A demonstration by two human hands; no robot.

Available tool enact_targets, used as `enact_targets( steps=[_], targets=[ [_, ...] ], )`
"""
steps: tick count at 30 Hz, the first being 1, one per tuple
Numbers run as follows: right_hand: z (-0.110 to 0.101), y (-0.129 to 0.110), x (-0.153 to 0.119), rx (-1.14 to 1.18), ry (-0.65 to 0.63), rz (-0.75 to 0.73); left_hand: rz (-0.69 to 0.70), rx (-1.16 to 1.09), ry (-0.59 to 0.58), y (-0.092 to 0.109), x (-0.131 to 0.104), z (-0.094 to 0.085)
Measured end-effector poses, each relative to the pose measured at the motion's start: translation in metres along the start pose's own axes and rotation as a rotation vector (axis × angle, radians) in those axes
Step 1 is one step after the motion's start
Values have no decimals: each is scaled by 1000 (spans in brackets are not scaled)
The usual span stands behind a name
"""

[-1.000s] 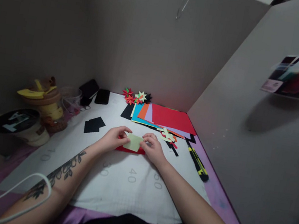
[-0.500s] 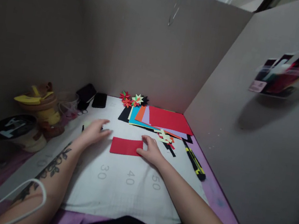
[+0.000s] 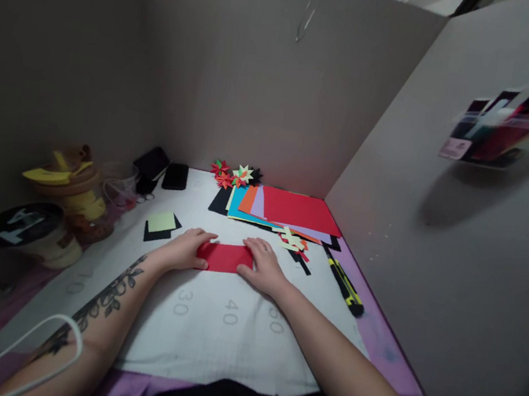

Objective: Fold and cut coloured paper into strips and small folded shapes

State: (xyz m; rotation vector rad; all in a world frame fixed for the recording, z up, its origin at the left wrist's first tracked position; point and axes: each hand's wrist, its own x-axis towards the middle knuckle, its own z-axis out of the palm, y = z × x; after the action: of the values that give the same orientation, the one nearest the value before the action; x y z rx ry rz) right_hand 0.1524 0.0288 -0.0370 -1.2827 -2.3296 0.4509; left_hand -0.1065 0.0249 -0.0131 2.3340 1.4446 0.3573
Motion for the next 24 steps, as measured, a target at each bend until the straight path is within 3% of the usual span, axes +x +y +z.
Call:
enact_targets(
  steps=[5,9,14,20,24],
  targets=[
    [1,-30,-16,-109,-308,-305,82,-22,37,4,0,6],
    [5,-47,-23,-83,-447,-303,124,-25,-37,10,2,5],
    [-3,-50,-26,-151,-422,-191,76,-45,-128,6,2,-4],
    [-23,-40,-43,-306,-364,-43,-49,90,-167,-1,-2,-13],
    [-37,-32,-40,-359,-342,-21,17,46,-141,-1,-4,-12]
  ],
)
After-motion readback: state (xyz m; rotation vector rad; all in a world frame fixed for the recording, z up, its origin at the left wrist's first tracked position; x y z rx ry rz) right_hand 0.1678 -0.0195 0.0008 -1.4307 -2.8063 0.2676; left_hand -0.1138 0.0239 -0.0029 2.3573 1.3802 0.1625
